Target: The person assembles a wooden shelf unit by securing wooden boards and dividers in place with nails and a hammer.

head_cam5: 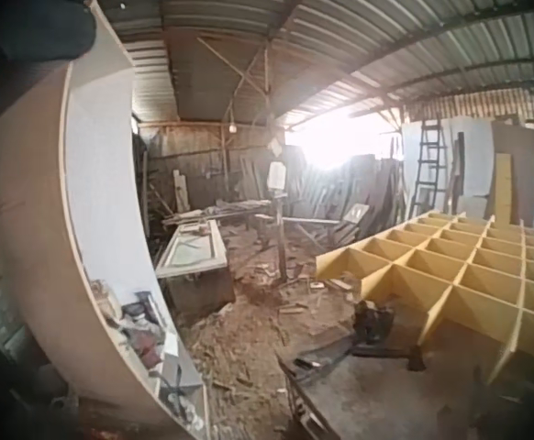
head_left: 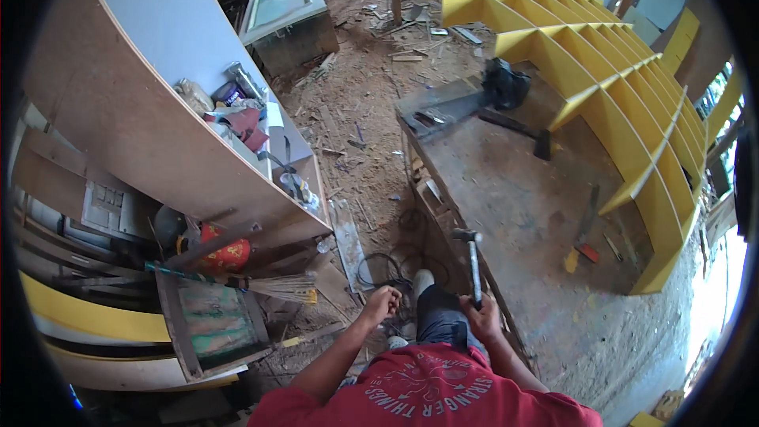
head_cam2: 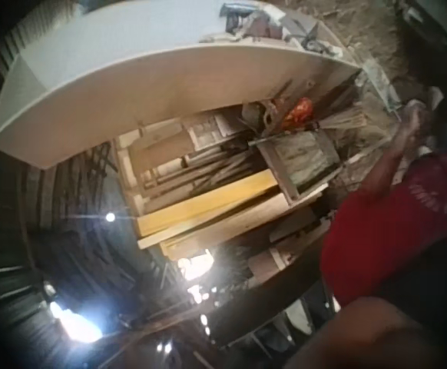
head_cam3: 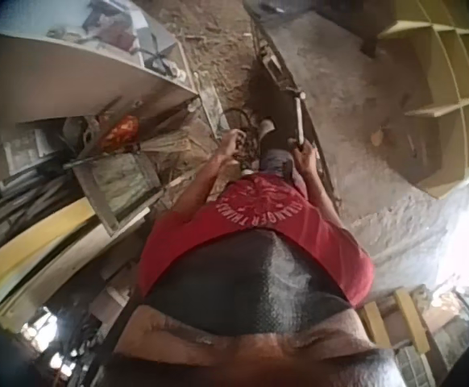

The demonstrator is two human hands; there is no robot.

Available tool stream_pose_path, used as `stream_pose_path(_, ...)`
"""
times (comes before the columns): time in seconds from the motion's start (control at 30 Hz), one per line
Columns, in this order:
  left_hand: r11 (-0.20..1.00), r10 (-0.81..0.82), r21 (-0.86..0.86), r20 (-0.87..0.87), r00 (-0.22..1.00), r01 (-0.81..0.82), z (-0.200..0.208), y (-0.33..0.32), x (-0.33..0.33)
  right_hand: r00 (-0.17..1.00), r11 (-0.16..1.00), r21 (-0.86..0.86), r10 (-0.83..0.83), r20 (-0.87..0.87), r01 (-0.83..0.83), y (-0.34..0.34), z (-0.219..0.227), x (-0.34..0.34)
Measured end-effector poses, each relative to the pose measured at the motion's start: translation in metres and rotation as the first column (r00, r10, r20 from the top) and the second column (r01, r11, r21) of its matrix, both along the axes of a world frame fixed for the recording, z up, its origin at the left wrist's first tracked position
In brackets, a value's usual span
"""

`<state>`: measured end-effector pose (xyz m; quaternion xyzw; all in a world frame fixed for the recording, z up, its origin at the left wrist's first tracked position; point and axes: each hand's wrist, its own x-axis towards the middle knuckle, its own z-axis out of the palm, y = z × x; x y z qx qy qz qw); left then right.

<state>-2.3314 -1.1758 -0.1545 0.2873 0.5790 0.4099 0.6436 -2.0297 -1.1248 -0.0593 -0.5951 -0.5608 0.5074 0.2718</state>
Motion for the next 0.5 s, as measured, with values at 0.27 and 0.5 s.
stream_pose_path(0.27,0.918,0.395,-0.105,0.134,0.909,-0.383,0.011,0.158,-0.117,0.978,0.992,0.007,0.126,-0.164,-0.127,0.246,-0.012,-0.141)
stream_pose_path(0.5,0.927,0.292,0.193,0.169,0.941,-0.323,0.135,0.381,-0.209,0.924,0.949,0.075,0.315,-0.217,-0.306,0.428,0.064,-0.301)
